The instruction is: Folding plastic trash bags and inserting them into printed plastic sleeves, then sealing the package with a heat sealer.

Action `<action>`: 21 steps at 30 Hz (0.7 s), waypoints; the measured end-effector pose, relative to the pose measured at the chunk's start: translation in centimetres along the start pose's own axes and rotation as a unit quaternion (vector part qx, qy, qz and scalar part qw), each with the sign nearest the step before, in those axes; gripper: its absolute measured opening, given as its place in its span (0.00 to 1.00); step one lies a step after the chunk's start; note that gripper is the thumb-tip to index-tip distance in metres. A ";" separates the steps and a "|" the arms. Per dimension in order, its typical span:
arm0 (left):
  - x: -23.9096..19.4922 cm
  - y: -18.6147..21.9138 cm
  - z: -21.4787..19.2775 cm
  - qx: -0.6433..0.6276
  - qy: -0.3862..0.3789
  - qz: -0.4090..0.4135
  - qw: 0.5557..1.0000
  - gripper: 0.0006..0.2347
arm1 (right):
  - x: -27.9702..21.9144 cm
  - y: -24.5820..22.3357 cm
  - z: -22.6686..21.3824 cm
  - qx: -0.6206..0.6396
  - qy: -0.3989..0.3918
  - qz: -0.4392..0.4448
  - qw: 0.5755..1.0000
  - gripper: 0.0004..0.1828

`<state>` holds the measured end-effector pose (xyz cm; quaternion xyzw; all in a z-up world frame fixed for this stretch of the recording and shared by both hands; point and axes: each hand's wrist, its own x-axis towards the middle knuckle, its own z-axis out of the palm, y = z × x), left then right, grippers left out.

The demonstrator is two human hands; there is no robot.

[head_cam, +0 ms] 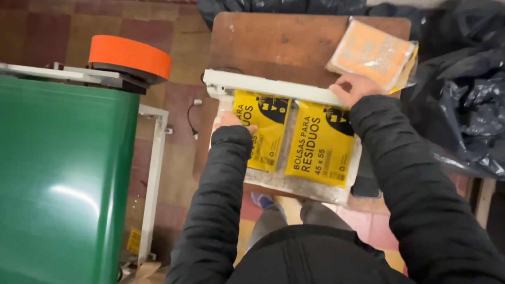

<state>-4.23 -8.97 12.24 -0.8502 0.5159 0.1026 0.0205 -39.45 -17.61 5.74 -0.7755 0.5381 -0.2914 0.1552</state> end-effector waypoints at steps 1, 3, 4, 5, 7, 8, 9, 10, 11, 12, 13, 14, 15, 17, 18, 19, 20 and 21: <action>0.6 -0.4 0.7 -0.060 -0.015 -0.017 0.998 0.33 | 0.0 -0.3 -0.5 0.128 -0.004 0.044 0.991 0.18; 0.9 -1.7 2.2 -0.120 -0.030 -0.038 0.992 0.33 | -1.7 -1.6 -2.5 0.256 -0.014 0.083 0.963 0.15; 0.9 -2.1 3.1 -0.150 -0.041 -0.040 0.987 0.31 | -3.0 -2.3 -4.1 0.401 0.003 0.051 0.914 0.12; 1.0 -2.6 3.9 -0.181 -0.053 -0.041 0.981 0.29 | -4.4 -3.1 -5.7 0.537 0.018 0.019 0.843 0.11; 1.4 -4.2 6.5 -0.259 -0.091 -0.011 0.962 0.24 | -8.9 -1.9 -1.9 0.537 0.037 0.119 0.835 0.11; 1.3 -5.1 8.0 -0.332 -0.133 0.021 0.933 0.20 | -11.4 -1.2 0.0 0.529 0.057 0.224 0.817 0.12; 0.5 -5.3 8.8 -0.335 -0.132 0.019 0.933 0.20 | -12.4 -2.1 -0.1 0.528 0.054 0.223 0.818 0.12; -0.3 -5.7 9.6 -0.364 -0.106 0.027 0.925 0.18 | -13.3 -2.9 -0.3 0.389 0.061 0.217 0.893 0.14; -1.1 -6.0 10.4 -0.392 -0.079 0.036 0.916 0.16 | -14.2 -3.8 -0.4 0.240 0.068 0.204 0.947 0.17; -1.9 -5.7 11.0 -0.396 -0.074 0.030 0.915 0.16 | -14.3 -2.9 1.1 0.241 0.063 0.197 0.948 0.17; -2.6 -5.5 11.5 -0.425 -0.029 0.041 0.904 0.18 | -14.3 -2.1 2.7 0.250 0.058 0.218 0.942 0.23; -3.6 -5.6 12.2 -0.454 0.019 0.048 0.889 0.20 | -14.4 -1.3 4.3 0.257 0.049 0.235 0.936 0.31; -4.8 -5.3 12.3 -0.460 0.028 0.036 0.887 0.20 | -14.0 -1.1 5.0 0.258 0.038 0.223 0.939 0.31; -7.3 -4.7 12.4 -0.445 0.066 0.030 0.892 0.20 | -13.1 -0.8 6.5 0.350 0.020 0.291 0.890 0.28; -7.8 -5.0 12.9 -0.451 0.081 0.019 0.888 0.20 | -12.8 -0.8 6.2 0.351 0.010 0.275 0.895 0.28; -8.4 -5.5 13.3 -0.467 0.090 0.005 0.879 0.21 | -12.5 -1.0 5.9 0.410 -0.038 0.233 0.881 0.24; -9.6 -6.5 14.0 -0.484 0.100 -0.018 0.869 0.21 | -12.5 -1.4 5.8 0.464 -0.096 0.189 0.860 0.21; -11.2 -7.3 14.1 -0.489 0.116 -0.037 0.863 0.21 | -13.4 -1.3 4.8 0.462 -0.117 0.174 0.862 0.21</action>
